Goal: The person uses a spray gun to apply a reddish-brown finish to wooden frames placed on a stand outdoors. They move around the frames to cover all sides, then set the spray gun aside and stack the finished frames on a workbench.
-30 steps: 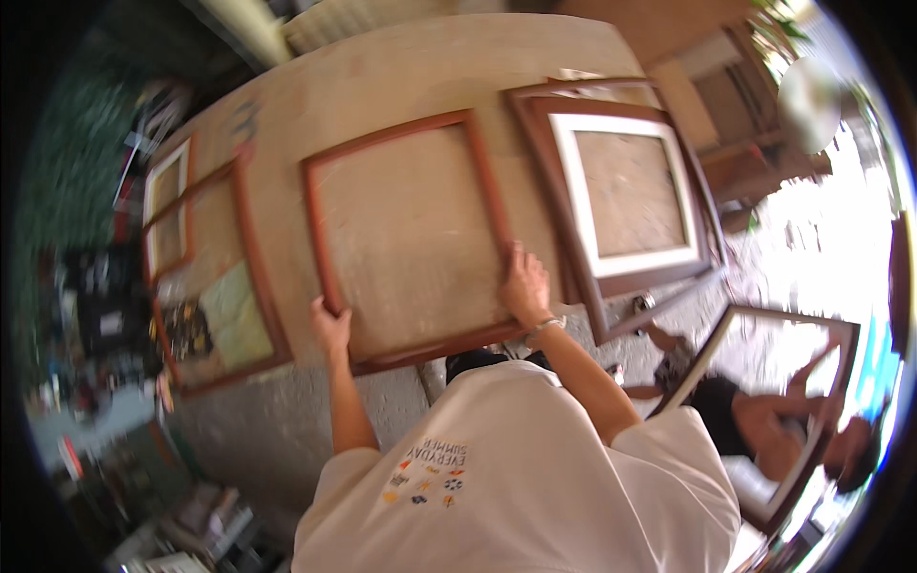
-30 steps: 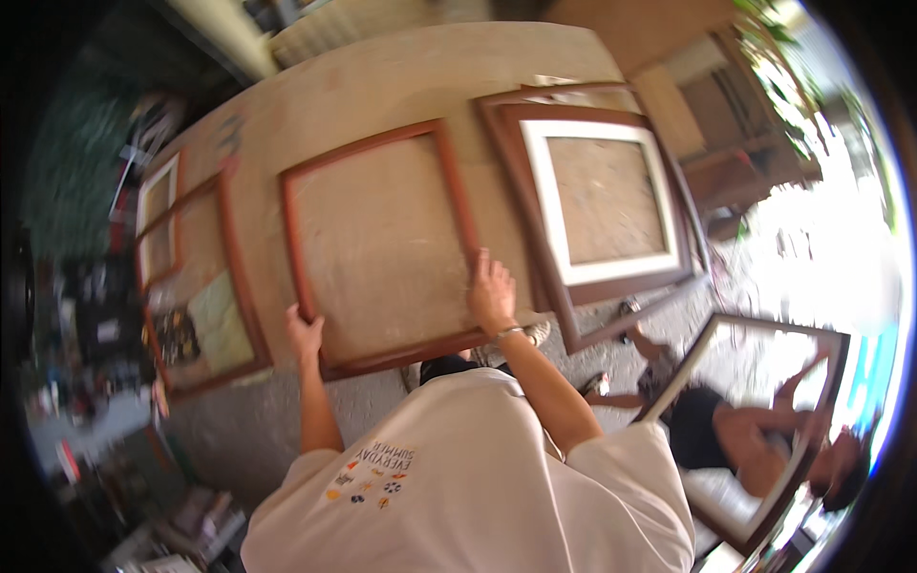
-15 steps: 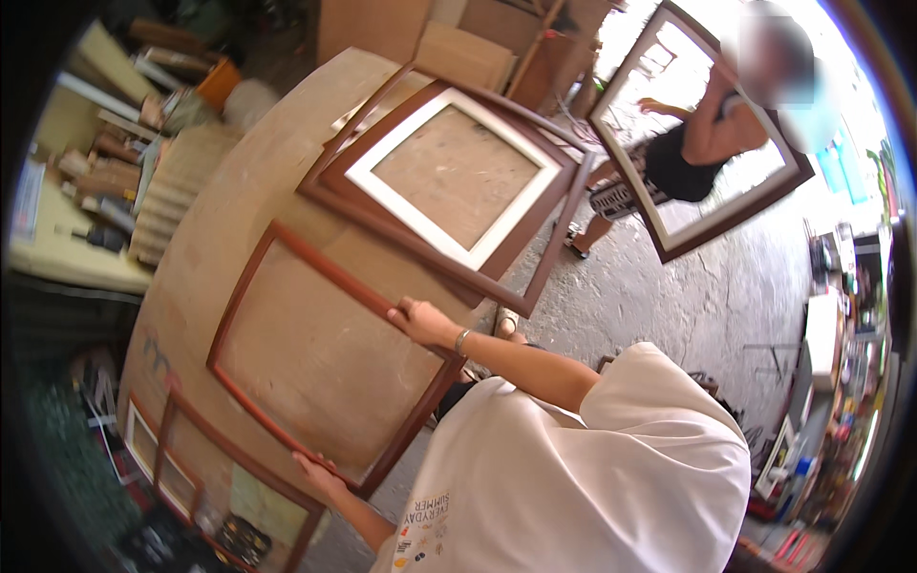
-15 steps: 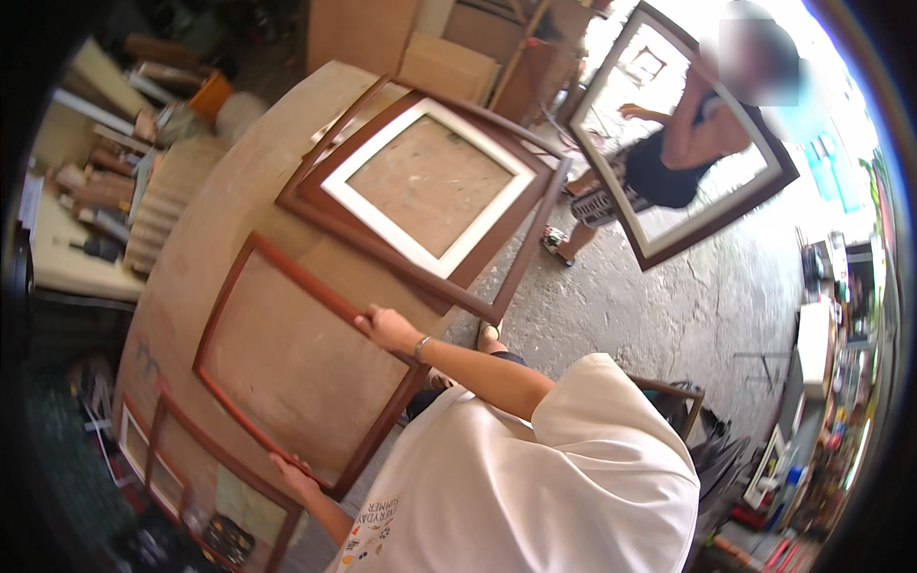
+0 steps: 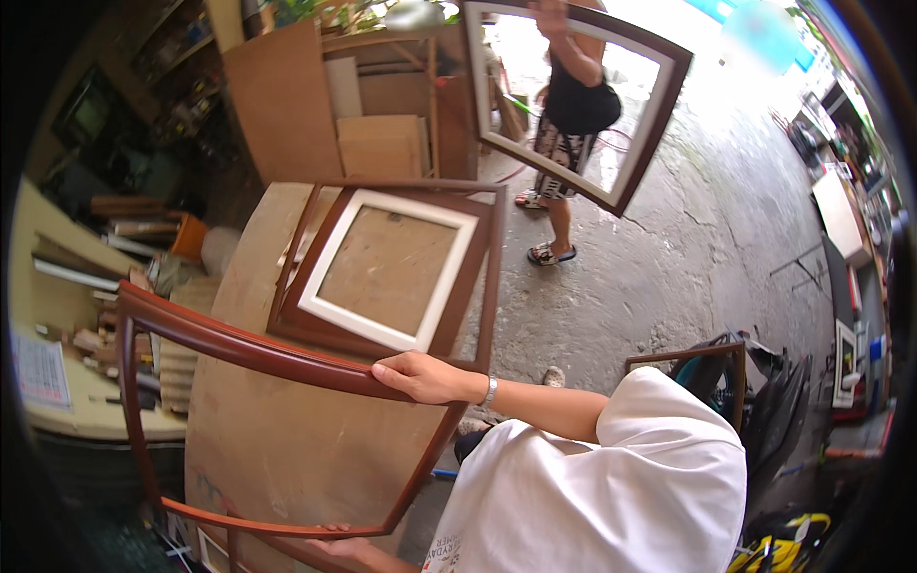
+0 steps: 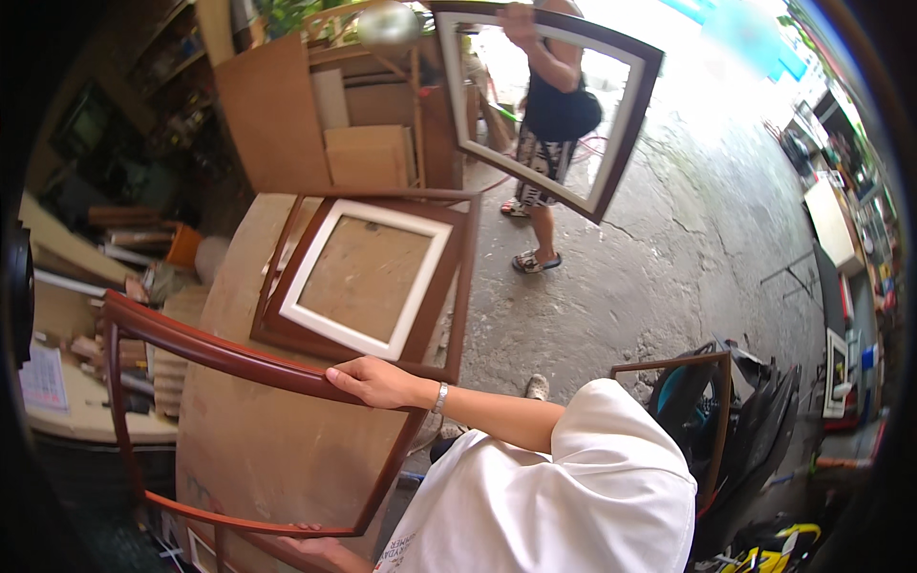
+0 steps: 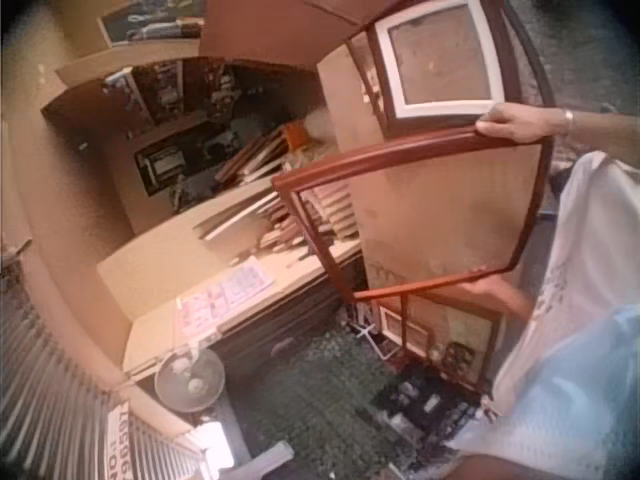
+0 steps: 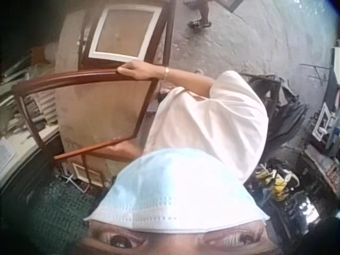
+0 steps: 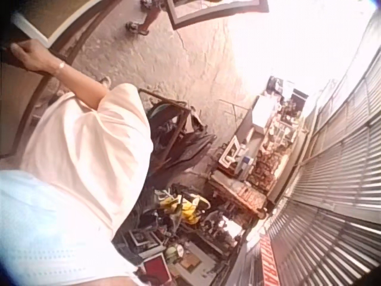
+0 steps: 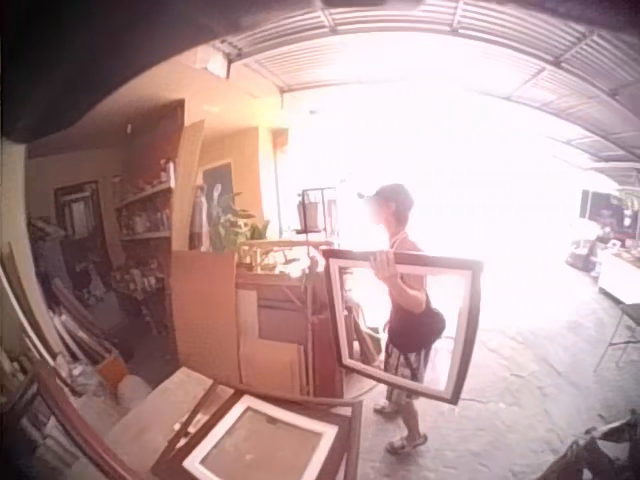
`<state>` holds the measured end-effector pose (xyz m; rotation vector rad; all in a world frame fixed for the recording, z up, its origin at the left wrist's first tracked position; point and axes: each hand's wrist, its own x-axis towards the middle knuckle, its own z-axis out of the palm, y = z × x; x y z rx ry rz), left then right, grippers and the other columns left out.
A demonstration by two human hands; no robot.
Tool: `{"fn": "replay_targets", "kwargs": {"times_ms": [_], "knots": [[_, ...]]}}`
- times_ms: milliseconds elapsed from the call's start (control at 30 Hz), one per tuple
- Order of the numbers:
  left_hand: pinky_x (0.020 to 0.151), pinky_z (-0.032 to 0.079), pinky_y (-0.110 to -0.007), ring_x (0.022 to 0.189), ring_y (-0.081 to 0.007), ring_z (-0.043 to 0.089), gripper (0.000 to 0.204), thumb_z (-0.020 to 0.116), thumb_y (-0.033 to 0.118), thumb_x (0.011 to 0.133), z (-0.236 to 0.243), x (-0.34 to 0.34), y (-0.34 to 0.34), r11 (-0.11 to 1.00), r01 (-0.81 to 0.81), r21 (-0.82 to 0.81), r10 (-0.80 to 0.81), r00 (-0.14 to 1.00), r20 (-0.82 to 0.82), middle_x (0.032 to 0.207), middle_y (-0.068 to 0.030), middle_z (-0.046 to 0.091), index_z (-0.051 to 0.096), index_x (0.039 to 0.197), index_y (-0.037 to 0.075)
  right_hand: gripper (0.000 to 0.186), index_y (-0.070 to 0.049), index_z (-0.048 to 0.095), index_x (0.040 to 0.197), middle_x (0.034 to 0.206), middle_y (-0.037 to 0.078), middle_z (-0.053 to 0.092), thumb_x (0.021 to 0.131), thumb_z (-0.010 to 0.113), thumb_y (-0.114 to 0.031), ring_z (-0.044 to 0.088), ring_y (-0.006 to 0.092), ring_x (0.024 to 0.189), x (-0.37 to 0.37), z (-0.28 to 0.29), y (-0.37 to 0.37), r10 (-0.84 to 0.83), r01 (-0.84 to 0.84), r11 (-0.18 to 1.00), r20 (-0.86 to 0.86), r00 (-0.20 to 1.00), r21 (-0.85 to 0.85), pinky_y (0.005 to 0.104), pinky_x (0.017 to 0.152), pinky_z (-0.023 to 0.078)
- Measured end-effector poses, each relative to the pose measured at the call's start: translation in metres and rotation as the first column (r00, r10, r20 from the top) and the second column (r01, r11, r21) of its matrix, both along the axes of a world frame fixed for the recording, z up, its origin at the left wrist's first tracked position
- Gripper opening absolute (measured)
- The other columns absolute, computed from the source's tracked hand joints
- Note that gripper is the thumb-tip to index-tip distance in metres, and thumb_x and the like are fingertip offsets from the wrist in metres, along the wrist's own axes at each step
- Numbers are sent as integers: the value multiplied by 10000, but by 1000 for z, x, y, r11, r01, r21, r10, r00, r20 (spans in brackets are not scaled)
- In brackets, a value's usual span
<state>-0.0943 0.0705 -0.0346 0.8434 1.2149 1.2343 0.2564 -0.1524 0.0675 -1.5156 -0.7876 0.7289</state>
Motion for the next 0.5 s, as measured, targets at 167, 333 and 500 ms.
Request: {"fn": "replay_targets", "kwargs": {"times_ms": [167, 333, 500], "knots": [[430, 336, -225, 449, -112, 395, 529, 360, 605, 1015, 20, 89, -49, 941, 301, 152, -321, 938, 127, 580, 5, 418, 535, 921, 114, 521, 9, 631, 1045, 689, 29, 588, 1077, 368, -439, 558, 87, 579, 35, 27, -132, -87, 115, 985, -207, 974, 126, 280, 584, 496], [418, 334, -229, 456, -106, 401, 544, 342, 614, 1018, 44, 190, -129, 830, 506, 235, -544, 828, 137, 583, 8, 418, 546, 923, 119, 487, -9, 610, 1087, 712, 4, 607, 1076, 369, -432, 585, 70, 589, 67, 22, -278, -217, 294, 916, -280, 935, 273, 233, 561, 497], [427, 360, -232, 508, -85, 430, 516, 360, 608, 1019, 75, 301, -220, 616, 723, 312, -781, 611, 128, 642, 21, 442, 554, 952, 135, 639, 11, 610, 1018, 743, 69, 662, 979, 464, -610, 648, 139, 579, 63, 0, -429, -529, 628, 678, -339, 778, 382, 265, 494, 532]]}}
